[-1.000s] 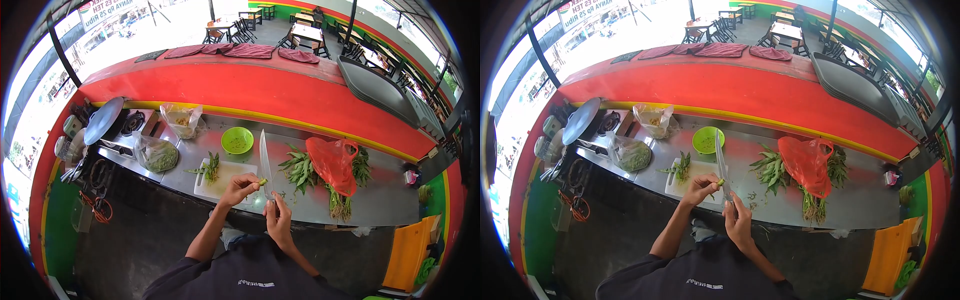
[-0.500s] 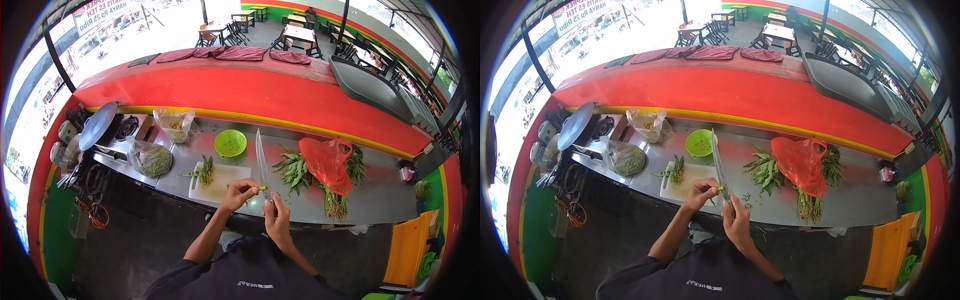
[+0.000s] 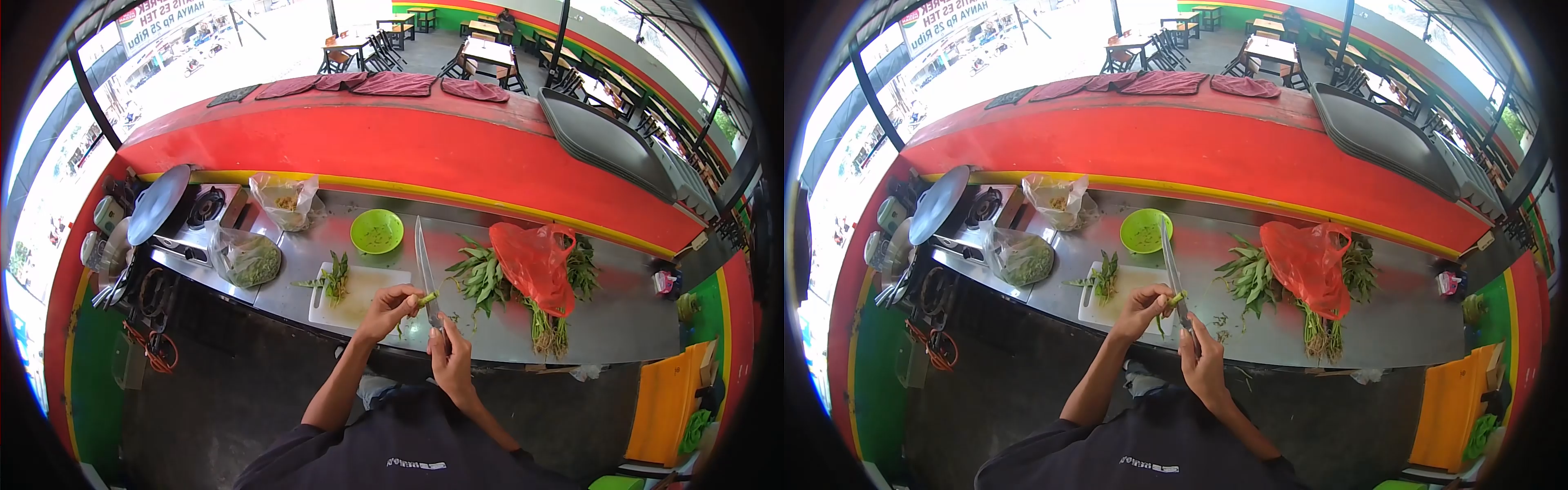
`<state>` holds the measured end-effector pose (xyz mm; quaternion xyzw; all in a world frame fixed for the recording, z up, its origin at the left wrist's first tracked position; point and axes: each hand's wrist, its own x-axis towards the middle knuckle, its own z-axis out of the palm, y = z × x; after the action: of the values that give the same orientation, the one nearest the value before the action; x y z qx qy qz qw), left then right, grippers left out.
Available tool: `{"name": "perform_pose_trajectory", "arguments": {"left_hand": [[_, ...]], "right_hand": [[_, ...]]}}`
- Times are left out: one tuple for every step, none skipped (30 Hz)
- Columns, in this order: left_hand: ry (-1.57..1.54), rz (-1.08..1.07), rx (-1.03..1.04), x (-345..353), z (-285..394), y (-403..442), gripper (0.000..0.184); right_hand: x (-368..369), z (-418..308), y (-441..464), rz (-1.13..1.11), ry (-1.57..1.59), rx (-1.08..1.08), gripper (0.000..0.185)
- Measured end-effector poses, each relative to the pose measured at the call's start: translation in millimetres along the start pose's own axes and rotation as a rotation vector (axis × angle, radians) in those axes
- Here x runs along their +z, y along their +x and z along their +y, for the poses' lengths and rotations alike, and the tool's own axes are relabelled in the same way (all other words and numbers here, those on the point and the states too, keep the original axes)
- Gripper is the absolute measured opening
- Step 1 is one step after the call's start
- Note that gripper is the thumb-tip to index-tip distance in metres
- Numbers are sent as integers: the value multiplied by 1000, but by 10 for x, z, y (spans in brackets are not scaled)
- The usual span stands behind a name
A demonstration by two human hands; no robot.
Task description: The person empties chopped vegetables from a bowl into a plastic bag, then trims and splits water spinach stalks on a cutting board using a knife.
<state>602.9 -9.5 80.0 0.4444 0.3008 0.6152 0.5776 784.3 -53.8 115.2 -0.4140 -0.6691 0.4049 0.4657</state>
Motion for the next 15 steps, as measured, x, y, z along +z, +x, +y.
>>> {"name": "perform_pose_trajectory", "arguments": {"left_hand": [[-2, 1, -1, -19, -10, -6, 16], [33, -36, 16, -54, -27, -17, 16], [68, -72, 32, -79, -42, -28, 16], [66, -69, 31, -94, -65, -38, 16], [44, -83, 30, -110, -88, -50, 15], [23, -97, 29, -103, -79, -58, 15], [21, -94, 27, -99, -64, -73, 15], [51, -119, 13, -95, -49, -93, 15], [80, -145, -2, -83, -37, -108, 15], [78, -145, -5, -74, -52, -121, 15], [52, -133, -9, -61, -73, -136, 15], [27, -121, -13, -52, -92, -149, 15], [25, -122, -17, -56, -118, -153, 15], [22, -111, 14, -66, -149, -148, 13], [18, -100, 46, -69, -175, -145, 12]], "right_hand": [[0, -5, 3, -1, -1, 1, 32], [-1, -10, 7, -2, 9, 1, 33], [-2, -11, 5, -4, 19, 0, 33], [-2, -6, -3, -7, 18, 3, 33], [4, 2, -13, -16, 13, -1, 33], [8, 6, -22, -24, 8, -6, 33], [15, -8, -23, -26, 7, -3, 33], [25, -35, -16, -11, 28, -5, 34], [28, -57, -7, 6, 49, -7, 34], [25, -72, 5, 7, 47, -3, 34], [21, -85, 19, 2, 45, -4, 34], [19, -91, 26, -3, 43, -6, 34], [21, -81, 25, -2, 42, -2, 34], [27, -58, 24, -4, 26, -5, 34], [30, -37, 25, -6, 10, -9, 34]]}}
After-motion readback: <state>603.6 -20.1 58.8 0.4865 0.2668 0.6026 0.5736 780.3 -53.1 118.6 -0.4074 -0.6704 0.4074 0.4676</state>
